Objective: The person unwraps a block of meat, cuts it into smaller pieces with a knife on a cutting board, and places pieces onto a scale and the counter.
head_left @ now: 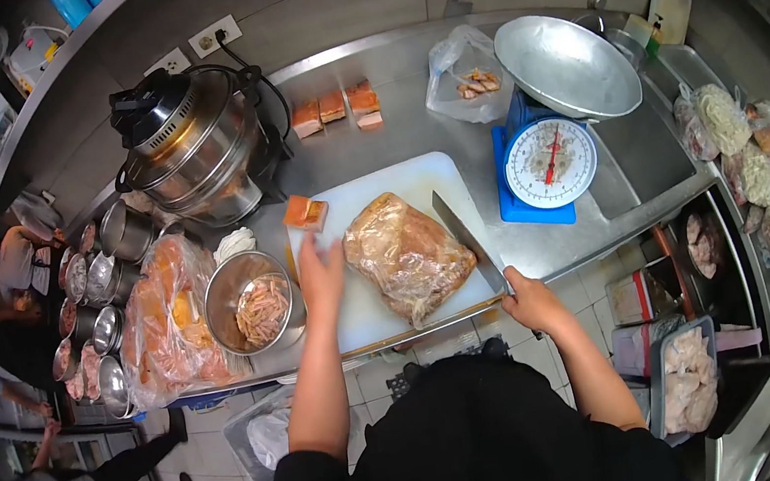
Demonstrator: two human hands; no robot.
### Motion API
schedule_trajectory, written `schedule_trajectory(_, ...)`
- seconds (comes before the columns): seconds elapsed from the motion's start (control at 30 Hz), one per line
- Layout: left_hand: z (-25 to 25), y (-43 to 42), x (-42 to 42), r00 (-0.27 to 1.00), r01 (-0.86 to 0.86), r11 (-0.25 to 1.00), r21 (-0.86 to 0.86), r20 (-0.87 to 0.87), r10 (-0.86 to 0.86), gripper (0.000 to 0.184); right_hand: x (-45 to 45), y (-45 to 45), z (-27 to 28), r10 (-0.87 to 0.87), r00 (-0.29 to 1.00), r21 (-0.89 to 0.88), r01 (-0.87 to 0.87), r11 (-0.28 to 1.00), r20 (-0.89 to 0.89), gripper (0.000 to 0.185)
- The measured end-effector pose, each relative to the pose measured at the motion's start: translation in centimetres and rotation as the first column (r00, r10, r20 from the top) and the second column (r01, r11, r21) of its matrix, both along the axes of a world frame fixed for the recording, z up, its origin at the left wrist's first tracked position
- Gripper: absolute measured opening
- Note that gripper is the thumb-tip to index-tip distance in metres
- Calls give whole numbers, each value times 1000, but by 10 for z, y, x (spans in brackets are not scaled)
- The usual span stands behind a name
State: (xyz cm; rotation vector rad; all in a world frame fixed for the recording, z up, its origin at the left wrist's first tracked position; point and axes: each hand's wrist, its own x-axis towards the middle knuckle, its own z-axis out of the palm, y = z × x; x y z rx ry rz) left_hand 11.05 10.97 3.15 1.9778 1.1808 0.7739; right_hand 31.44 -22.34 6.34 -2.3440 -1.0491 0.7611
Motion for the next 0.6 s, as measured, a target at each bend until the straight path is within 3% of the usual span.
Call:
schedule_trajectory(0.07, -29, -44, -31, 992, 113, 993, 41, 55, -115, 57, 7, -1, -1, 16, 1000, -14, -16, 1000, -20, 37)
schedule_trajectory(0.13, -9, -91, -42, 960, 279, 952, 126, -55, -274, 60, 15, -3, -4, 61, 997, 32, -59, 998, -54, 38)
schedule_trajectory(0.17, -13, -104, -44, 961, 275, 953, 124, -66, -269, 60, 18, -5, -4, 66, 996, 35, -64, 997, -65, 38)
schedule_trajectory(0.23, -25, -121, -40, 979, 197, 963, -184, 98, -181, 65, 28, -6, -1, 122, 988, 34, -119, 992, -91, 37)
schedule_trajectory(0.27, -31, -122, -33, 982, 181, 967, -178, 91, -167, 65, 32, -6, 0, 138, 986, 42, -134, 990, -95, 37)
schedule_trajectory(0.33, -41, -117, -21, 924, 162, 838, -521, 378, 57, 65, 39, -7, -1, 138, 981, 11, -138, 990, -136, 37)
schedule_trajectory(0.47, -50, -102, -26, 934, 128, 885, -448, 354, 44, 59, 49, -9, -11, 183, 977, 72, -176, 982, -107, 36)
schedule_trajectory(0.53, -49, -99, -33, 982, 36, 944, -328, 187, 28, 54, 52, -10, -7, 142, 963, 41, -136, 990, -230, 36)
schedule_trajectory(0.57, -49, -99, -39, 996, -24, 995, -96, -83, 16, 50, 53, -10, -8, 144, 963, 42, -138, 990, -230, 36)
schedule_trajectory(0.6, -49, -99, -43, 997, -25, 995, -95, -81, 17, 50, 53, -11, -10, 143, 965, 52, -135, 990, -222, 36)
